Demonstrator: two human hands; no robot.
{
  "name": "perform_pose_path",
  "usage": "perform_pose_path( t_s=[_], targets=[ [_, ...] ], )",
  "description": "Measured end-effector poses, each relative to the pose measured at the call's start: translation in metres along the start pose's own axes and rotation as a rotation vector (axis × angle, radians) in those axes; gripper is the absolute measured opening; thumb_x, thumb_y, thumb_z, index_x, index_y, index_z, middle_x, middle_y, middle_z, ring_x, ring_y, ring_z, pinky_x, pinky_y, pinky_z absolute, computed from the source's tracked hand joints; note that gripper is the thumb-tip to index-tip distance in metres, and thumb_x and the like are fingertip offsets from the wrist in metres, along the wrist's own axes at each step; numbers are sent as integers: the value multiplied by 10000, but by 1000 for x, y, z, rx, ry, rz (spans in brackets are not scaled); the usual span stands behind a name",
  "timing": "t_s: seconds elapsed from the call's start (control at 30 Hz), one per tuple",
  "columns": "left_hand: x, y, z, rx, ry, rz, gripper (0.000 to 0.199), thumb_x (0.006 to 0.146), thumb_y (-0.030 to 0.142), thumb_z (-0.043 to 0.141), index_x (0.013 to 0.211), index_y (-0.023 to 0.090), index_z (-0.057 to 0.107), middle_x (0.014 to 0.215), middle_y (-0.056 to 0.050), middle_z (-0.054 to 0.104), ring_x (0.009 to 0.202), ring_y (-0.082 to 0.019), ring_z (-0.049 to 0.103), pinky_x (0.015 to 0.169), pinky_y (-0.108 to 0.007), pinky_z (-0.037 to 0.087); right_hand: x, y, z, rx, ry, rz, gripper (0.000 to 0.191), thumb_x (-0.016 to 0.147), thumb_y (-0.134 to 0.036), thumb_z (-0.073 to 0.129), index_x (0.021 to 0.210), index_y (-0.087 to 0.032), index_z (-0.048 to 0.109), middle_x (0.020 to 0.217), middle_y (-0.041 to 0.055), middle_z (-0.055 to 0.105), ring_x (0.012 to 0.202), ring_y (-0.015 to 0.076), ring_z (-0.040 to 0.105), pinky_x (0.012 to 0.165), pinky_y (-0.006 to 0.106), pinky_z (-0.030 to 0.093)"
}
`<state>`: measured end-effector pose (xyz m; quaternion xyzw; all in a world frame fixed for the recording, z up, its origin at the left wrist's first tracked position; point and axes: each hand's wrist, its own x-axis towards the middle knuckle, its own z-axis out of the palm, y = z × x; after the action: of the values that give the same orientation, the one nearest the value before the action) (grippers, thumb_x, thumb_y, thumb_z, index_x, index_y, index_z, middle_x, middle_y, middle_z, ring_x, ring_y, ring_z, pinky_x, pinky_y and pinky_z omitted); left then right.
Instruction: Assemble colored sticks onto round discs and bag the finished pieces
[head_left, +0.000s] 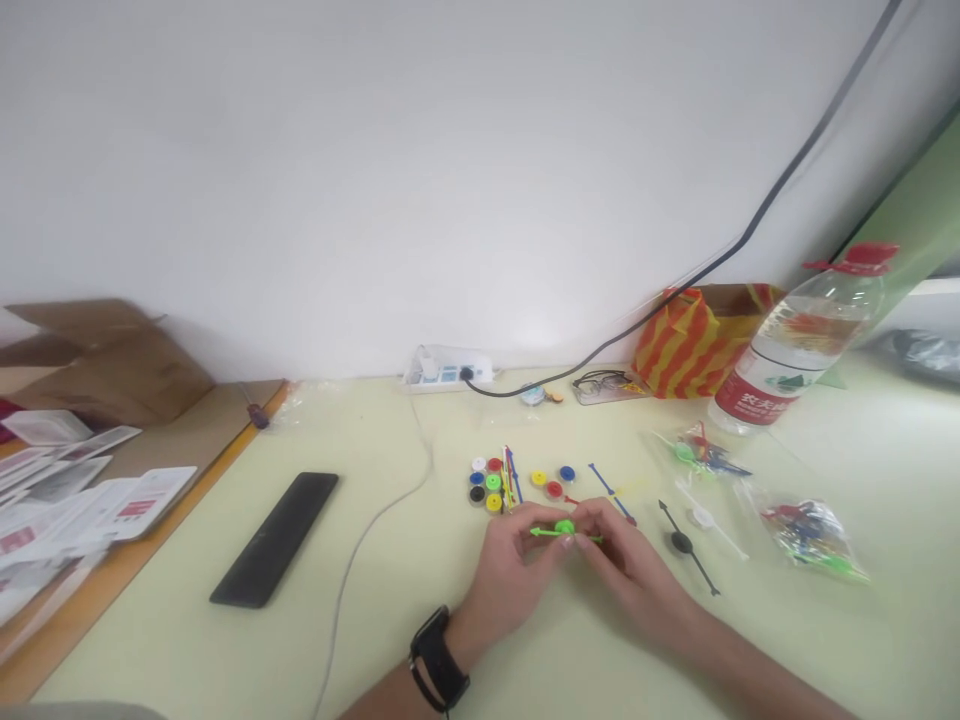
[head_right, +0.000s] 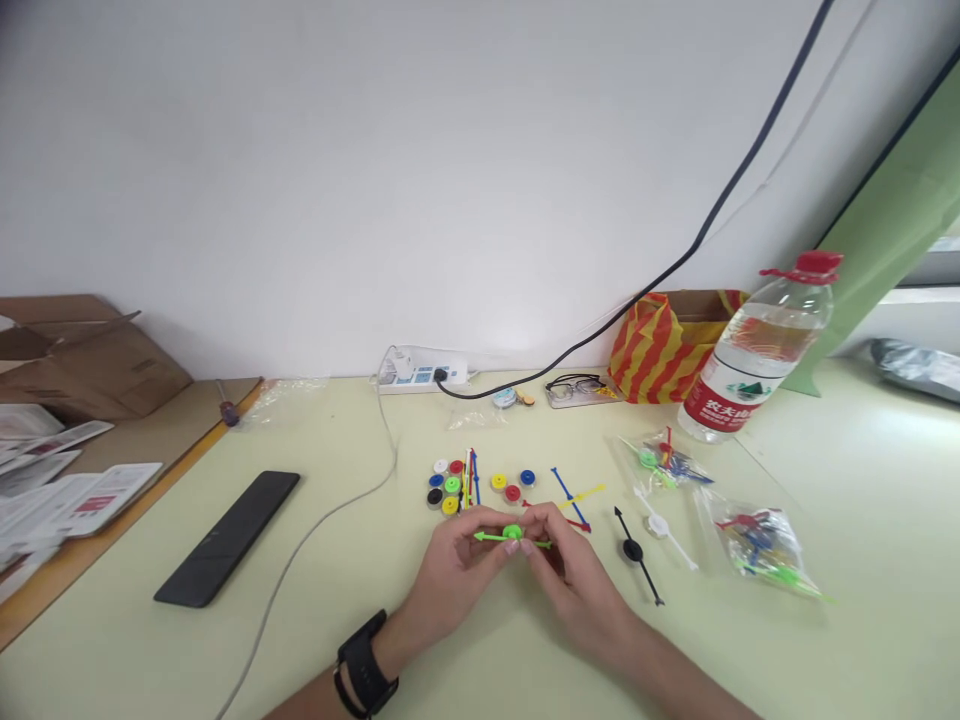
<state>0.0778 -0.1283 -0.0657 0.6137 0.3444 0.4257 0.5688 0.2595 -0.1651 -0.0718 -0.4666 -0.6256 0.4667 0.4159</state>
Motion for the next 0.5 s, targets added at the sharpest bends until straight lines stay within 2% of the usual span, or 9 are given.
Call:
perform_pose_path(
  t_s=[0.17, 0.3, 0.5],
  targets=[
    [-1, -2, 0, -10, 37, -35, 180, 874, 289, 732, 1025, 193, 753, 1060, -98, 756, 997, -240, 714, 901, -371, 600, 0, 1, -4, -33, 5, 8, 259, 1052, -463, 408, 1089, -251, 553, 1013, 70, 622, 936, 246, 586, 804, 363, 480],
    [-3, -4, -1, 65, 83, -47, 166, 859, 284, 738, 998, 193, 750, 1058, -103, 756, 1003, -251, 707, 923, -396, 588, 1, 7, -4, -11, 37, 38, 272, 1042, -487, 425, 1144, -258, 534, 915, 38, 595, 846, 230, 570, 745, 344, 465],
    [-3, -3, -3, 149, 96, 2, 108, 848, 245, 721, 938, 198, 757, 937, -74, 759, 891, -222, 703, 833, -336, 580, 1, 8, 0, 25, 18, 50, 288, 1031, -508, 444, 1124, -254, 542, 842, 16, 573, 772, 211, 553, 679, 315, 434]
  ],
)
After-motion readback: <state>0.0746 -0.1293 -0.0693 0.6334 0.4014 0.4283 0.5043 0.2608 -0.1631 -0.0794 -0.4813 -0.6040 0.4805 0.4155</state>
